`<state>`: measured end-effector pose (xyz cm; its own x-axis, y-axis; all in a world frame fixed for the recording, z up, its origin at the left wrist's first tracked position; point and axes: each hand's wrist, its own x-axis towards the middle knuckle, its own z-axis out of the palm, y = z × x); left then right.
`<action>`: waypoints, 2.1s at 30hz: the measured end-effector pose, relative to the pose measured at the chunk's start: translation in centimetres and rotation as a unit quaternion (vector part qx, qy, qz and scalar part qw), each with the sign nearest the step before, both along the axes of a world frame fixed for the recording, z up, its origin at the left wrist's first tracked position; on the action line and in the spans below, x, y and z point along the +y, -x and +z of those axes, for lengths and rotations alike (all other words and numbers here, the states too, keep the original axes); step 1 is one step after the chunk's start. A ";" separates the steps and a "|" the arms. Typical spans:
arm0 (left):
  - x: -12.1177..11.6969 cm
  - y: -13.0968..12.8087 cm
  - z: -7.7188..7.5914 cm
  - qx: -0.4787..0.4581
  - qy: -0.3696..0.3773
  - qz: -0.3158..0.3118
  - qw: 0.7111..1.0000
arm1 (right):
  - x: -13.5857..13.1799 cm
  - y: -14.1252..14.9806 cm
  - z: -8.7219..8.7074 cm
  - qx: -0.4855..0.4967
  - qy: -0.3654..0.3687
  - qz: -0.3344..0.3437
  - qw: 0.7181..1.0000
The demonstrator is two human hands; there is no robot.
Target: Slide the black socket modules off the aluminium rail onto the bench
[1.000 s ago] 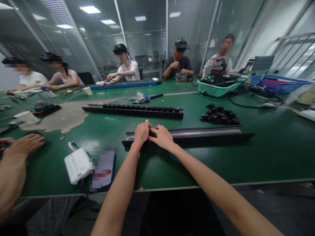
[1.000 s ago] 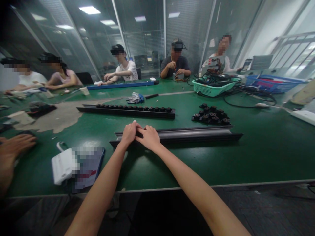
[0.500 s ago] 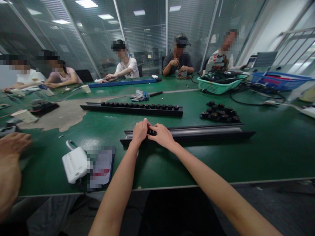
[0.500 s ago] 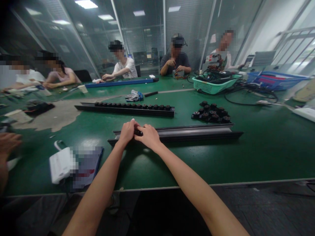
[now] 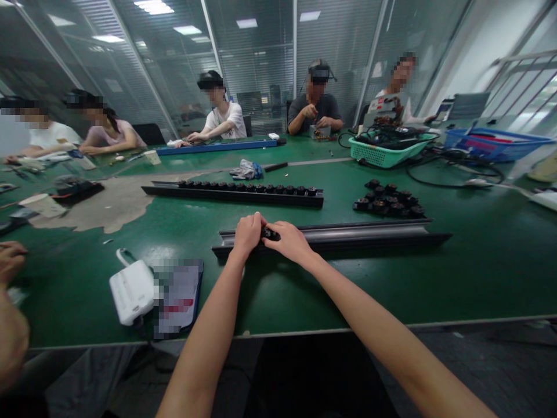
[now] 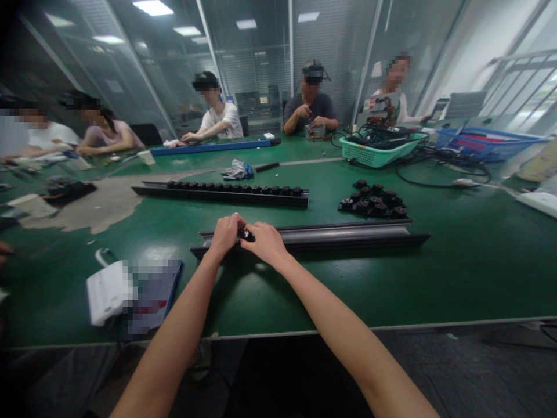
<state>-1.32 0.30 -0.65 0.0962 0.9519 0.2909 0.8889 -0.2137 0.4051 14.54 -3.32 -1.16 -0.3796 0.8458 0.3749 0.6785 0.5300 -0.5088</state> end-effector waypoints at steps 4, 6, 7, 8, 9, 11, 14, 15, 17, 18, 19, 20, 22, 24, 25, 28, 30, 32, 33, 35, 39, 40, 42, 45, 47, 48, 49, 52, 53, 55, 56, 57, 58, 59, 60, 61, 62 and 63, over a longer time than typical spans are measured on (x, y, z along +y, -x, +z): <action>-0.3 -0.1 0.3 0.050 0.000 0.000 0.999 | -0.1 -0.1 0.0 0.009 -0.006 0.008 1.000; -0.3 -0.2 0.3 0.056 0.002 -0.001 0.998 | -0.1 -0.2 0.0 0.011 -0.007 0.008 1.000; -0.3 -0.2 0.3 0.056 0.003 -0.002 0.998 | -0.1 -0.2 0.0 0.012 -0.006 0.007 1.000; -0.3 -0.2 0.3 0.054 0.004 -0.003 0.999 | -0.2 -0.2 0.0 0.012 -0.006 0.006 1.000; -0.3 -0.2 0.3 0.052 0.005 -0.004 0.999 | -0.2 -0.3 0.0 0.013 -0.006 0.007 1.000; -0.3 -0.2 0.3 0.046 0.008 -0.003 0.999 | -0.2 -0.3 0.0 0.013 -0.008 0.009 1.000; -0.4 -0.2 0.4 0.040 0.008 -0.002 0.999 | -0.3 -0.3 0.0 0.010 -0.014 0.013 1.000; -0.4 -0.3 0.4 0.039 0.007 -0.002 0.999 | -0.3 -0.3 0.0 0.008 -0.015 0.014 1.000; -0.5 -0.3 0.5 0.036 0.008 -0.003 0.999 | -0.3 -0.3 0.1 0.003 -0.015 0.013 1.000; -0.5 -0.4 0.5 0.033 0.008 -0.003 0.999 | -0.4 -0.3 0.1 0.001 -0.015 0.012 1.000; -0.5 -0.4 0.4 0.030 0.008 -0.003 1.000 | -0.4 -0.3 0.0 0.000 -0.015 0.011 1.000; -0.5 -0.4 0.4 0.027 0.007 -0.003 1.000 | -0.4 -0.3 0.0 -0.001 -0.016 0.009 1.000; -0.4 -0.4 0.4 0.017 0.005 -0.005 1.000 | -0.4 -0.3 0.0 -0.002 -0.018 0.007 1.000; -0.4 -0.3 0.3 0.002 0.004 -0.006 1.000 | -0.4 -0.3 0.0 -0.004 -0.019 0.006 1.000; -0.3 -0.3 0.3 -0.007 0.004 -0.007 1.000 | -0.4 -0.4 0.0 -0.006 -0.018 0.005 1.000; -0.2 -0.2 0.1 -0.021 0.003 -0.011 1.000 | -0.4 -0.4 0.1 -0.008 -0.017 0.007 1.000; -0.2 -0.2 0.1 -0.019 0.001 -0.012 1.000 | -0.4 -0.4 0.0 -0.008 -0.018 0.007 1.000; -0.1 -0.1 0.0 -0.016 0.001 -0.011 1.000 | -0.4 -0.4 0.0 -0.010 -0.019 0.006 1.000; -0.1 -0.1 0.0 -0.015 0.002 -0.010 1.000 | -0.4 -0.4 0.0 -0.013 -0.020 0.005 1.000; 0.0 -0.1 0.0 -0.014 0.003 -0.010 1.000 | -0.3 -0.4 0.0 -0.017 -0.021 0.004 1.000; 0.1 -0.1 0.0 -0.024 0.001 -0.008 1.000 | 0.0 -0.8 0.2 -0.026 -0.017 0.019 0.999; 0.1 -0.1 0.0 -0.027 0.000 -0.007 1.000 | 0.1 -1.0 0.4 -0.031 -0.013 0.026 0.999; 0.1 -0.1 0.0 -0.031 -0.001 -0.006 0.999 | 0.3 -1.3 0.7 -0.044 -0.003 0.038 0.998; 0.0 -0.1 0.0 -0.042 0.000 -0.009 0.999 | 0.5 -1.7 1.1 -0.061 0.003 0.041 0.997; 0.0 -0.1 0.1 -0.045 0.002 -0.013 0.999 | 0.5 -1.9 1.2 -0.067 0.002 0.038 0.997; -0.1 -0.2 0.2 -0.043 0.004 -0.014 0.999 | 0.5 -1.9 1.2 -0.069 0.002 0.037 0.997; -0.1 -0.2 0.3 -0.041 0.006 -0.013 0.999 | 0.5 -2.1 1.2 -0.071 0.001 0.037 0.997; -0.4 -0.4 0.6 -0.028 0.011 -0.007 1.000 | 0.6 -2.7 1.0 -0.073 -0.002 0.043 0.996; -0.5 -0.4 0.7 -0.024 0.011 -0.005 1.000 | 0.7 -3.1 0.9 -0.071 -0.006 0.049 0.996; -0.5 -0.5 0.8 -0.016 0.011 -0.003 1.000 | 1.0 -3.9 0.8 -0.065 -0.013 0.065 0.996; -0.5 -0.5 0.8 -0.016 0.012 -0.003 1.000 | 1.1 -4.3 0.6 -0.060 -0.017 0.073 0.995; -0.5 -0.4 0.8 -0.018 0.013 -0.002 1.000 | 1.2 -4.7 0.5 -0.055 -0.020 0.079 0.995; -0.5 -0.4 0.7 -0.020 0.014 -0.002 1.000 | 1.3 -5.1 0.3 -0.050 -0.022 0.082 0.995; -0.4 -0.4 0.6 -0.023 0.014 -0.002 1.000 | 1.3 -5.5 0.1 -0.044 -0.024 0.082 0.995; -0.3 -0.4 0.5 -0.024 0.013 -0.002 1.000 | 1.3 -5.8 -0.1 -0.038 -0.027 0.080 0.996; -0.3 -0.4 0.4 -0.024 0.011 -0.002 1.000 | 1.3 -6.0 -0.3 -0.032 -0.030 0.076 0.996; -0.2 -0.4 0.4 -0.021 0.009 -0.002 1.000 | 1.2 -6.2 -0.4 -0.025 -0.034 0.074 0.996; -0.3 -0.4 0.3 -0.015 0.007 0.000 1.000 | 1.1 -6.4 -0.6 -0.018 -0.036 0.072 0.997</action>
<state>-0.91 0.05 -0.32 0.0879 0.9560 0.2799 0.8763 -0.2078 0.4346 20.90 -2.23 -1.77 -0.5086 0.7532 0.4173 0.6100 0.6572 -0.4427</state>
